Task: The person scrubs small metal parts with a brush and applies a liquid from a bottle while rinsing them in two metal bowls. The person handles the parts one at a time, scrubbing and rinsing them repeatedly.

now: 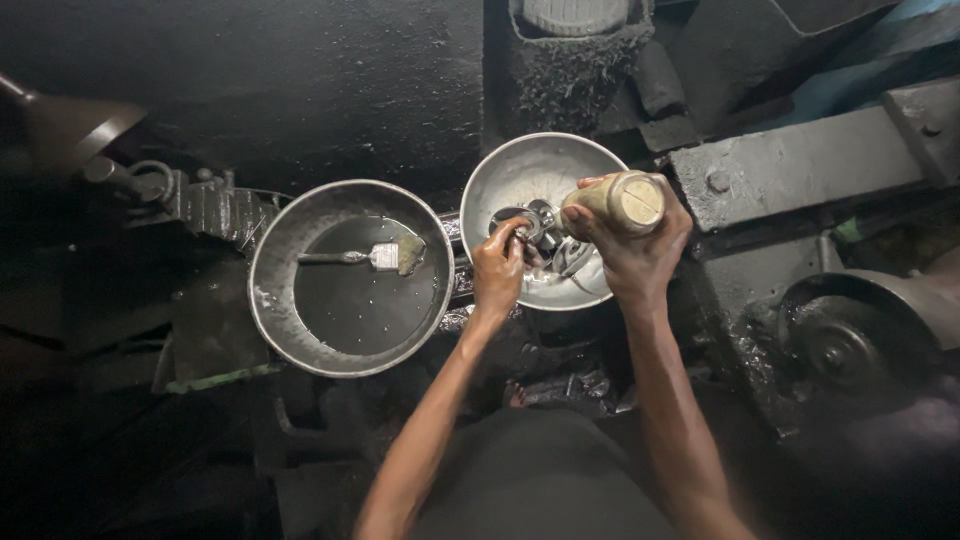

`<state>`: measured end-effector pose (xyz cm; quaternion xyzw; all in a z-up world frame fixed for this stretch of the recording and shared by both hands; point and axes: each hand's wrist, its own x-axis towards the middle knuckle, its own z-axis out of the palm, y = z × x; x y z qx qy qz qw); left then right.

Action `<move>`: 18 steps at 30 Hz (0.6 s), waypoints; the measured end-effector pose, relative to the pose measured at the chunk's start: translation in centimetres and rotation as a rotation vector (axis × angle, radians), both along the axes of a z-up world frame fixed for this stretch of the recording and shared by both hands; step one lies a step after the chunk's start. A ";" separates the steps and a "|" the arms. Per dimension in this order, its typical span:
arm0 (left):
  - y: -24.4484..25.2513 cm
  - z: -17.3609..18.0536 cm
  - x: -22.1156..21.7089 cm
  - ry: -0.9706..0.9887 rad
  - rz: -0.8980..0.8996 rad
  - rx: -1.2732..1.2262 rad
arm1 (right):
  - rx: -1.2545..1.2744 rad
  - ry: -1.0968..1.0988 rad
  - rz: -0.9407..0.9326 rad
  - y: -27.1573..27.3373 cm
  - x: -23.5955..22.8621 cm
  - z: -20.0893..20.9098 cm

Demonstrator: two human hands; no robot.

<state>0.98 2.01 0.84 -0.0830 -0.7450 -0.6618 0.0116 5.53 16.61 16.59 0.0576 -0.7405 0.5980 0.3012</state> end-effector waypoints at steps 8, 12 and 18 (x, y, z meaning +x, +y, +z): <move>0.2 -1.0 0.0 -0.107 -0.060 -0.081 | -0.018 -0.006 0.005 -0.3 -0.3 -0.3; 0.6 -3.0 -0.1 -0.157 -0.067 0.028 | -0.002 0.012 0.018 -0.3 -0.4 -0.8; -0.4 -4.6 0.1 -0.183 -0.166 0.184 | 0.006 0.017 0.023 0.1 -0.5 -1.2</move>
